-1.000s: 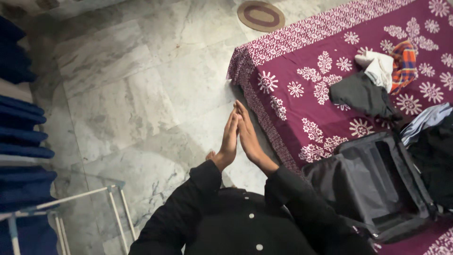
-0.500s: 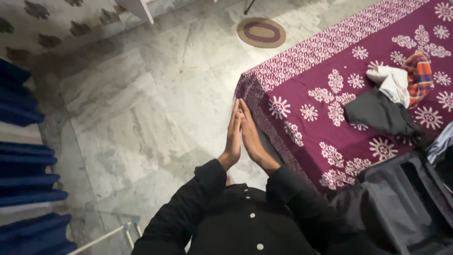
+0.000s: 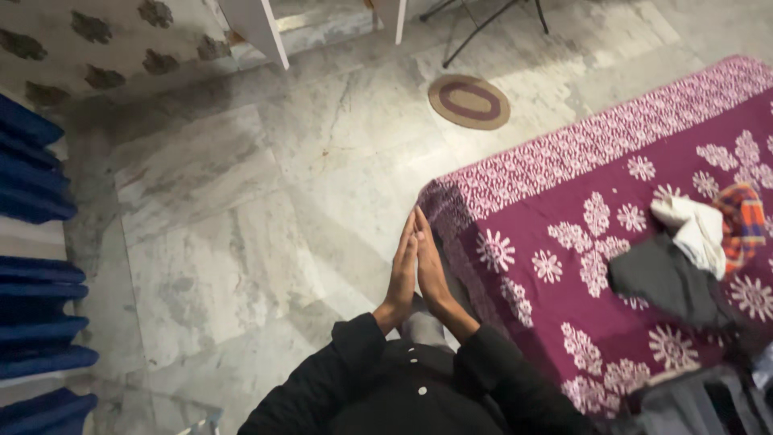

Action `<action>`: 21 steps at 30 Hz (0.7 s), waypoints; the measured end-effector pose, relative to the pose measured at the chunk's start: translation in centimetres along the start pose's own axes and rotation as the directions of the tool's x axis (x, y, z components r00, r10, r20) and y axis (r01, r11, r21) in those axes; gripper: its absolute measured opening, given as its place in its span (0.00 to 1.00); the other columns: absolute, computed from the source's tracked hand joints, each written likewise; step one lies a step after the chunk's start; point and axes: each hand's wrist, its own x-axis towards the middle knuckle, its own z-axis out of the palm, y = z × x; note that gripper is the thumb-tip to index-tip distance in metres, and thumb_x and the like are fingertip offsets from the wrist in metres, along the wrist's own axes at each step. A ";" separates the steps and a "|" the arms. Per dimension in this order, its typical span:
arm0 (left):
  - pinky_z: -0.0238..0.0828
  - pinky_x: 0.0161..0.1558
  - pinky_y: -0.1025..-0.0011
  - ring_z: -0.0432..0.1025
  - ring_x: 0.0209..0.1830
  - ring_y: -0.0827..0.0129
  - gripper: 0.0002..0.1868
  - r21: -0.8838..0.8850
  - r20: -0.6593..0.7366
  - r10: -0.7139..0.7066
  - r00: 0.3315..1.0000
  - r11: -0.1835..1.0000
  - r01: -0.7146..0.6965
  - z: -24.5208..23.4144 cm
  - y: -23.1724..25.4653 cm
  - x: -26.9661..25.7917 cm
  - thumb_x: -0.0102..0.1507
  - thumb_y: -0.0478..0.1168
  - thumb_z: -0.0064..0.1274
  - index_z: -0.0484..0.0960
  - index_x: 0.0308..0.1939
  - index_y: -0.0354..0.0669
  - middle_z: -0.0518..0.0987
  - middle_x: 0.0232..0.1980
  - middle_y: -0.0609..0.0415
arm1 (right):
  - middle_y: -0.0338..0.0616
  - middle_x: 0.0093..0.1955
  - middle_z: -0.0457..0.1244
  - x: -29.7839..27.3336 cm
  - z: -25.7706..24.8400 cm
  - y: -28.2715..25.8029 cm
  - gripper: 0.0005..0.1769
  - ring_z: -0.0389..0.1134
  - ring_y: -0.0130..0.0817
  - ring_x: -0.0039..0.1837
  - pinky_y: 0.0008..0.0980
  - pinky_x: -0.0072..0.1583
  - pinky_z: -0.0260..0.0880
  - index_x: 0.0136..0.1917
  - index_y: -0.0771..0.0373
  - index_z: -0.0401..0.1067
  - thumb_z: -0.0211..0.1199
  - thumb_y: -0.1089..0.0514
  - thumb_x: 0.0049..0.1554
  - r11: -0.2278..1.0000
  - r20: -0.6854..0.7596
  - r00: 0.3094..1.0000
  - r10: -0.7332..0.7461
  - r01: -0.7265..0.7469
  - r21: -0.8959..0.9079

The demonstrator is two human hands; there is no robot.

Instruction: The person picks up a white cloth and a pair of black trousers from a bench, folds them by hand, and places them into a closet shelf. They then fold a checkered orange and blue cloth on a bed and place it onto the same closet shelf.

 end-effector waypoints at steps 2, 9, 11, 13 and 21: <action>0.35 0.80 0.65 0.40 0.86 0.60 0.35 0.081 -0.030 0.016 0.999 0.997 -0.013 -0.6 -0.3 2.8 0.75 0.54 0.31 0.48 0.82 0.39 0.47 0.86 0.47 | 0.48 0.87 0.42 2.7 -0.1 0.4 0.34 0.40 0.41 0.86 0.38 0.80 0.39 0.83 0.61 0.45 0.35 0.45 0.70 0.999 0.016 1.000 0.015 -0.015 0.043; 0.39 0.79 0.62 0.39 0.86 0.60 0.38 -0.036 -0.077 -0.071 0.995 0.997 0.068 -2.2 0.8 12.9 0.73 0.58 0.33 0.47 0.82 0.43 0.45 0.86 0.49 | 0.47 0.87 0.41 11.9 -1.1 0.4 0.37 0.40 0.43 0.86 0.41 0.80 0.38 0.84 0.60 0.44 0.37 0.40 0.69 0.996 0.123 0.991 0.054 -0.062 0.057; 0.44 0.77 0.57 0.40 0.85 0.61 0.40 0.017 -0.047 -0.149 0.988 0.989 0.150 -3.1 2.1 15.2 0.70 0.62 0.31 0.47 0.82 0.50 0.45 0.86 0.52 | 0.46 0.88 0.40 15.1 -1.9 -0.3 0.38 0.41 0.43 0.86 0.42 0.80 0.39 0.84 0.59 0.44 0.39 0.39 0.68 0.993 0.142 0.986 0.086 -0.096 0.069; 0.45 0.77 0.55 0.40 0.85 0.62 0.41 0.005 -0.045 -0.157 0.987 0.987 0.158 -3.5 3.1 18.2 0.69 0.64 0.31 0.46 0.82 0.52 0.43 0.86 0.55 | 0.45 0.88 0.38 18.2 -2.8 -0.9 0.40 0.40 0.42 0.86 0.46 0.78 0.47 0.84 0.56 0.39 0.40 0.38 0.67 0.981 0.191 0.978 0.089 -0.119 0.154; 0.51 0.75 0.55 0.53 0.81 0.62 0.38 -0.120 -0.027 -0.206 0.978 0.972 0.201 -7.1 5.0 29.2 0.70 0.63 0.31 0.55 0.79 0.48 0.57 0.82 0.53 | 0.45 0.85 0.43 29.7 -4.6 -0.3 0.37 0.47 0.42 0.83 0.45 0.75 0.54 0.83 0.56 0.41 0.43 0.43 0.67 0.971 0.107 0.990 0.089 -0.110 0.211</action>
